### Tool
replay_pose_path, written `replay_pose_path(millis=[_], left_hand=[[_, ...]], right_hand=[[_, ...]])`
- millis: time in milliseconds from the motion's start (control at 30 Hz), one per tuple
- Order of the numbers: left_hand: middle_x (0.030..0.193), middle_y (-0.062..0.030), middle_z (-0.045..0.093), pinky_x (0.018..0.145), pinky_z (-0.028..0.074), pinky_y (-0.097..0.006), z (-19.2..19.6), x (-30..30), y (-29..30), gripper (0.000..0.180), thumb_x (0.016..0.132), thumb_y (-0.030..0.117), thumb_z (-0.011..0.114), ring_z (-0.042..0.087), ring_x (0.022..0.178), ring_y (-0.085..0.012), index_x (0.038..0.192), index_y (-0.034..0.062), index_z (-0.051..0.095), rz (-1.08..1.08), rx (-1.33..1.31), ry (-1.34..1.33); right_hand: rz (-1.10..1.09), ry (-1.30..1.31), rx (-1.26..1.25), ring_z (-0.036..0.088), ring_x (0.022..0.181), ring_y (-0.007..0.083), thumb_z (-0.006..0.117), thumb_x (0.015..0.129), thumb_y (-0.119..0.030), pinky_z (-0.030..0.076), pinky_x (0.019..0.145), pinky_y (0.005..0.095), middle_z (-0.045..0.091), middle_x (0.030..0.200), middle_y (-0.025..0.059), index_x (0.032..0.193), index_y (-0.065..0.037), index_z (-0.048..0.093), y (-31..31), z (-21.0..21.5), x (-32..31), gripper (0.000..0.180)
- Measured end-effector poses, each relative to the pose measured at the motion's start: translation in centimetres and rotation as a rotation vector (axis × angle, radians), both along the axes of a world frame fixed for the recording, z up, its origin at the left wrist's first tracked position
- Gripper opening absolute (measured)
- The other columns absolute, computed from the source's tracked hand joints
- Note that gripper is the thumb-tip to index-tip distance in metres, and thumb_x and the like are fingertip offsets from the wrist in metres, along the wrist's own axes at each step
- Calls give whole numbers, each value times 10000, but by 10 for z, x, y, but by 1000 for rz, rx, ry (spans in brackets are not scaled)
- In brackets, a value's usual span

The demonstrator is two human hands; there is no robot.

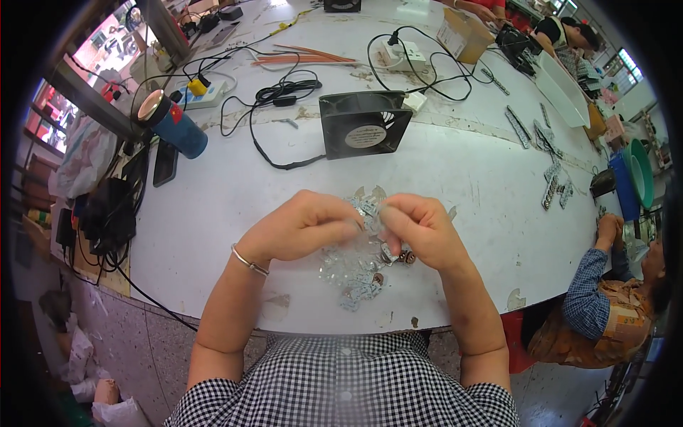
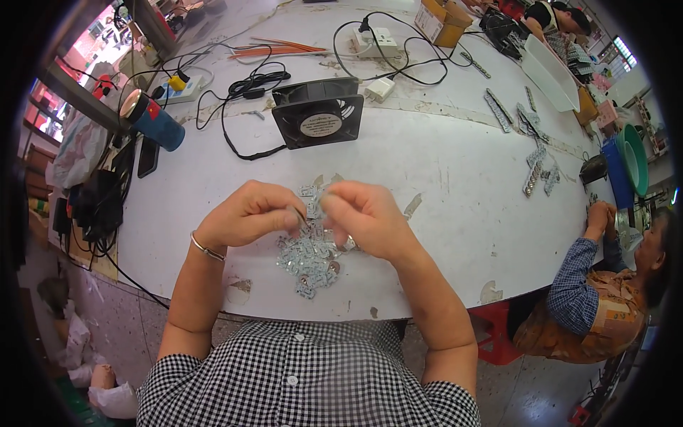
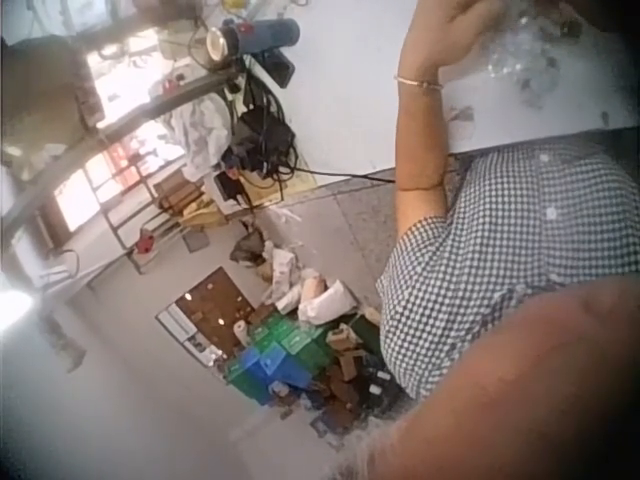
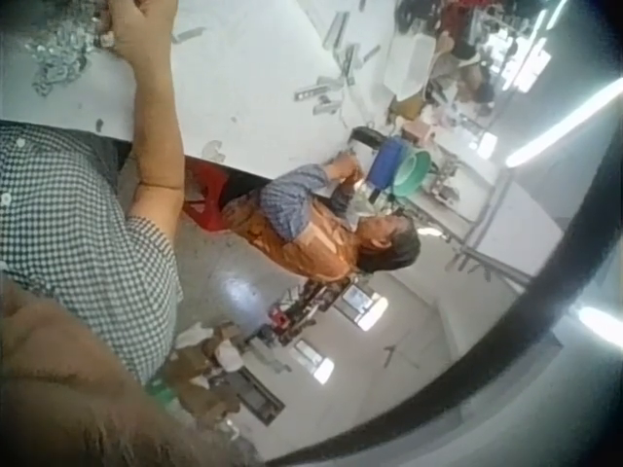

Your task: The recorder is sorting and testing small electronic components, likely LEDs, by pressing them against a test jig on the table.

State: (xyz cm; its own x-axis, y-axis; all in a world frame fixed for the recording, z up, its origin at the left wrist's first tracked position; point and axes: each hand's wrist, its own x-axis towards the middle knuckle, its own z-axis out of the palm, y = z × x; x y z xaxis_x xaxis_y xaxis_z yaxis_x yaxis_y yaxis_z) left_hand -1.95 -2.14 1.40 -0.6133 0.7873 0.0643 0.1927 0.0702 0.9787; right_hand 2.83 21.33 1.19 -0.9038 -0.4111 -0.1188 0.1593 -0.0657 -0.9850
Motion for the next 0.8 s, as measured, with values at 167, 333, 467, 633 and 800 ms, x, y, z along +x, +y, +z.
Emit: replay_pose_path(millis=[167,333,467,633,800], left_hand=[[797,-86,652,603,492,-263,-7,4,13,191,894,29,610,597,642,-134,1077,-8,652,372,-129,355],[827,-122,664,591,514,-299,-6,10,24,282,819,21,684,629,639,-229,1101,24,665,380,-146,782],[838,-114,680,568,527,-319,-11,8,26,302,786,50,731,647,653,-263,1081,33,670,400,-165,923],[834,-110,688,566,536,-319,-12,8,26,274,770,46,745,664,664,-260,1035,33,674,413,-170,997],[835,-109,695,574,543,-319,-12,7,25,259,763,44,748,674,679,-261,1011,35,674,410,-158,1038]], right_hand=[[-254,16,167,534,571,47,535,981,-136,436,526,210,615,741,0,1002,12,647,-8,-7,-2,188],[-248,159,323,525,565,45,533,977,-122,426,519,213,603,723,-6,996,13,647,-7,-9,-1,177],[-258,302,398,513,561,48,540,968,-108,412,509,222,586,702,-10,975,18,647,-8,-10,0,166],[-257,349,403,504,559,52,544,963,-108,409,507,227,572,687,-13,965,18,647,-10,-12,1,162],[-251,341,393,501,563,52,547,962,-111,410,510,229,570,684,-14,968,22,647,-11,-10,2,167]])
